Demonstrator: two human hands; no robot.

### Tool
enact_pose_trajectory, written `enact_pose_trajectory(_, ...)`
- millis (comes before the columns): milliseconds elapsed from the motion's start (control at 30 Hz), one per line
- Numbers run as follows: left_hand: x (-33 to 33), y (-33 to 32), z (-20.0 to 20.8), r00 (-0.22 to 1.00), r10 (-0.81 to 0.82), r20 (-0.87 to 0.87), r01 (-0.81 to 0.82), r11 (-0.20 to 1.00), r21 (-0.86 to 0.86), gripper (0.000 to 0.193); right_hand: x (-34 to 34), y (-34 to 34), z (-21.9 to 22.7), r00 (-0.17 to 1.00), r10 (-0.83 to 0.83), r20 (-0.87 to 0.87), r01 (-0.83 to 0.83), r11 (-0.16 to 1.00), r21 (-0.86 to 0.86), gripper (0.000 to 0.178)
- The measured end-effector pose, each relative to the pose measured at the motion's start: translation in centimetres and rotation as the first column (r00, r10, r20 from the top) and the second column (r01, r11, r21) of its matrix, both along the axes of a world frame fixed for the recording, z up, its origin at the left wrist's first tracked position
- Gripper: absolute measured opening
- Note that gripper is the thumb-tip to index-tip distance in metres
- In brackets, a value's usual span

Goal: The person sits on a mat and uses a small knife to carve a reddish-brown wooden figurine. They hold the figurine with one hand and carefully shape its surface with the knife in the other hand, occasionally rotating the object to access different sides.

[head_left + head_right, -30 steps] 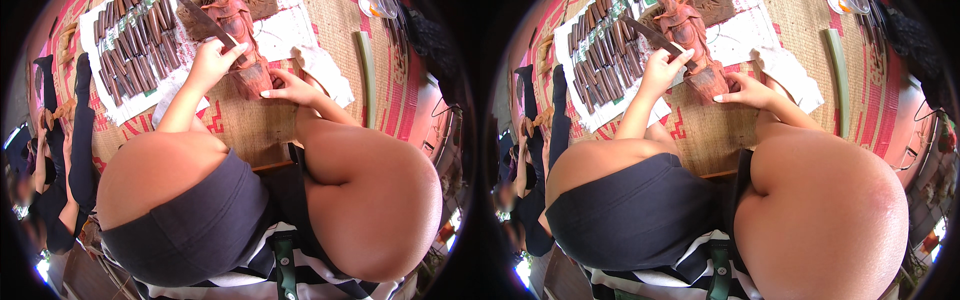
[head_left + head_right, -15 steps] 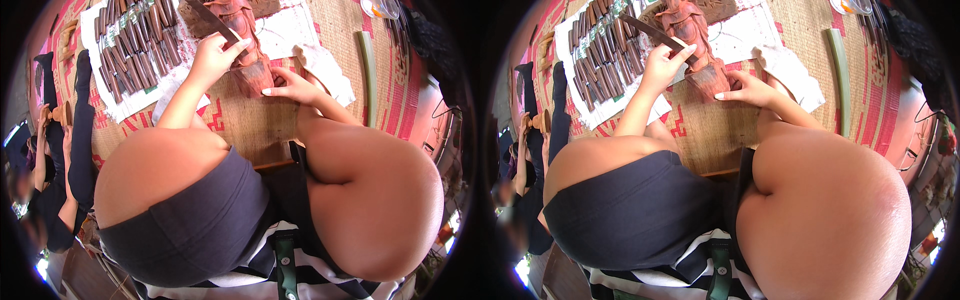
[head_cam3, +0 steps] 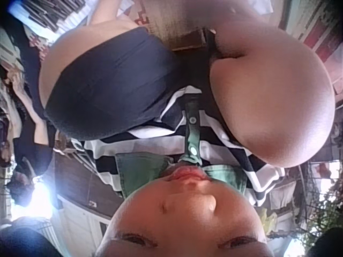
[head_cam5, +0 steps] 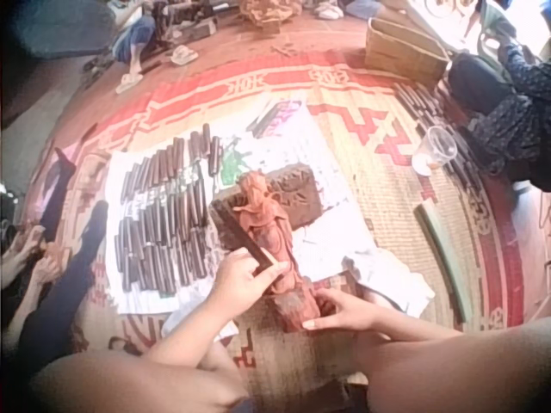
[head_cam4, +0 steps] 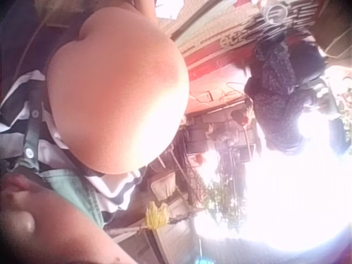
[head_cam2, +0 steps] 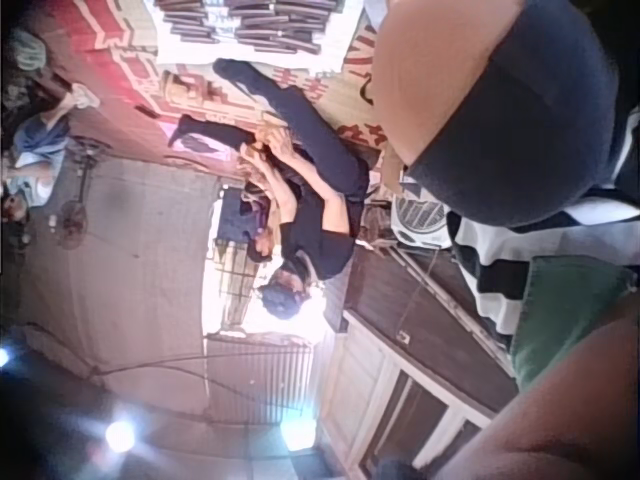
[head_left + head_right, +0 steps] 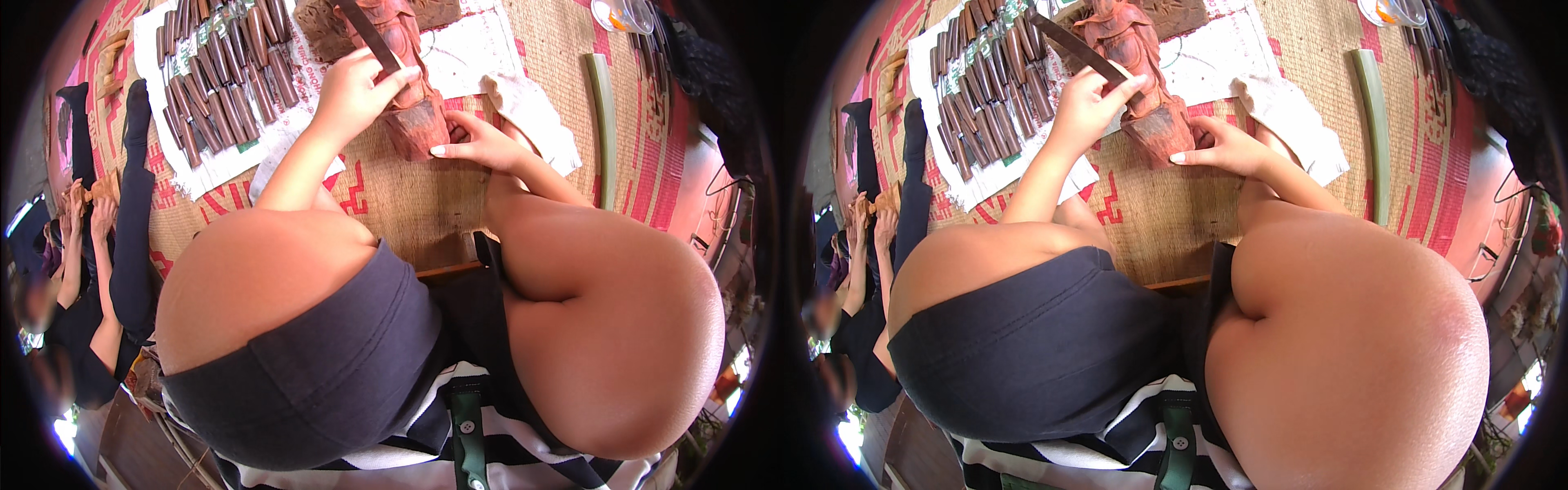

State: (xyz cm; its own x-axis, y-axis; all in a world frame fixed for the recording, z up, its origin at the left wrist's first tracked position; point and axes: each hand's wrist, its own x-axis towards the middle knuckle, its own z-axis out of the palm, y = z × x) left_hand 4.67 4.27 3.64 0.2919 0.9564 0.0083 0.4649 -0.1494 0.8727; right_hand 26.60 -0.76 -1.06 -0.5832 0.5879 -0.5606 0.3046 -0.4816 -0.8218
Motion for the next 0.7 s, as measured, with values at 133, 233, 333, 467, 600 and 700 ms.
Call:
enact_pose_trajectory(133, 0.5, -0.2, -0.4, 0.997, 0.008, 0.083, -0.004, 0.999, -0.049, 0.021, 0.3, -0.3, -0.4, 1.000, -0.019, 0.010, 0.020, 1.000, -0.005, 0.072)
enact_pose_trajectory(233, 0.4, -0.6, -0.8, 0.993, 0.039, 0.110, -0.028, 0.995, -0.098, 0.021, 0.2, -0.3, -0.7, 1.000, -0.007, -0.001, 0.007, 1.000, 0.000, 0.071)
enact_pose_trajectory(333, 0.3, -0.3, -0.6, 0.995, 0.064, 0.071, -0.061, 0.997, -0.042, 0.020, 0.2, -0.1, -0.7, 1.000, -0.001, 0.000, 0.001, 1.000, -0.003, 0.071)
enact_pose_trajectory(467, 0.9, -0.7, -1.0, 0.964, 0.088, 0.251, -0.036, 0.978, -0.205, 0.018, 0.4, -0.3, -0.4, 1.000, -0.011, 0.017, 0.011, 1.000, -0.006, 0.071)
enact_pose_trajectory(600, 0.2, -0.5, -0.6, 0.993, 0.078, 0.090, -0.074, 0.996, -0.050, 0.017, 0.0, 0.0, -0.2, 1.000, -0.008, 0.003, 0.008, 1.000, -0.003, 0.072)
enact_pose_trajectory(700, 0.5, -0.7, -1.0, 0.960, 0.072, 0.270, -0.019, 0.981, -0.191, 0.018, 0.3, -0.2, -0.1, 1.000, -0.006, 0.029, 0.007, 1.000, -0.025, 0.073)
